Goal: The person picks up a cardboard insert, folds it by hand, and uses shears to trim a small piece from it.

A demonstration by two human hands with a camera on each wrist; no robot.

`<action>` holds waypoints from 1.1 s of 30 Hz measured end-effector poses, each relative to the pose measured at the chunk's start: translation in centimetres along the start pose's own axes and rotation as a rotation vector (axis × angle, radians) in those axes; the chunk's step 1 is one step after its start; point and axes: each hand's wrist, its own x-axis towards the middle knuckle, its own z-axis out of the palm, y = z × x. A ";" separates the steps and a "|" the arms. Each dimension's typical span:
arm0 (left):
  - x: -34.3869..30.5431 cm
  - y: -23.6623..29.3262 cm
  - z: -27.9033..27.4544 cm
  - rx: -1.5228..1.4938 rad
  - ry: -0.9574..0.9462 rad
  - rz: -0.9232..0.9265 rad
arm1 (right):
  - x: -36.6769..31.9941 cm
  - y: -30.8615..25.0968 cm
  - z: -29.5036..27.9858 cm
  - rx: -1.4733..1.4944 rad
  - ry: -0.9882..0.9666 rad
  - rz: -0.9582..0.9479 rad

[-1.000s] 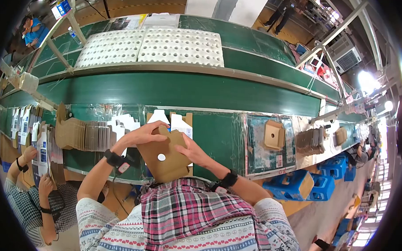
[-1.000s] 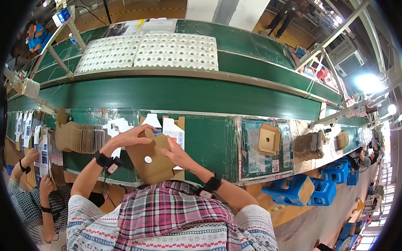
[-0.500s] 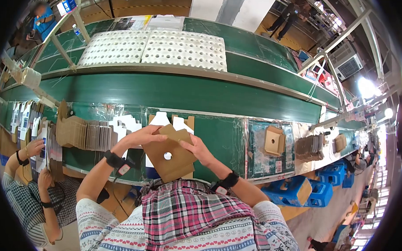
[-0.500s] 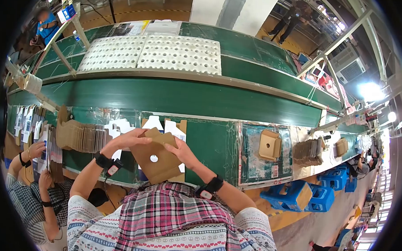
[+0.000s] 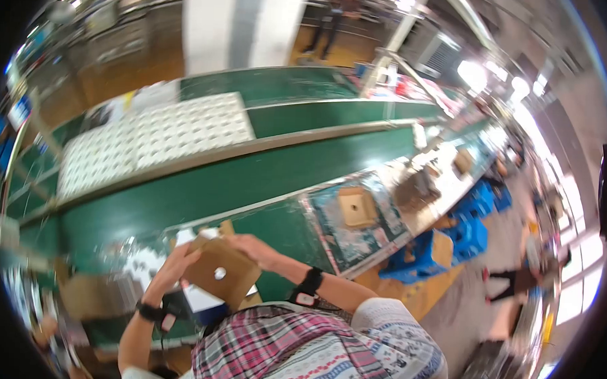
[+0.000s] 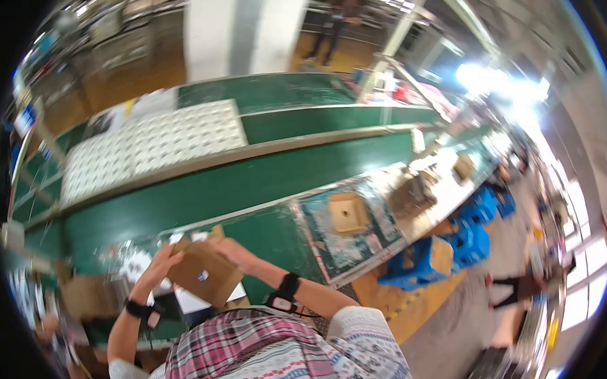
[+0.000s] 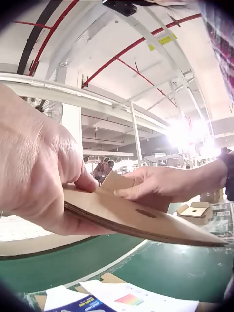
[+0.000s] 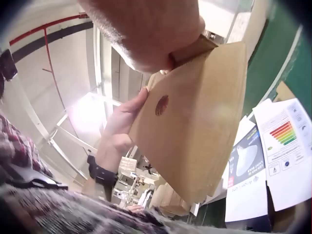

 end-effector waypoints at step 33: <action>20.8 3.4 15.0 -0.419 0.178 -0.242 | -29.1 -32.0 -77.0 -1.341 1.870 -0.307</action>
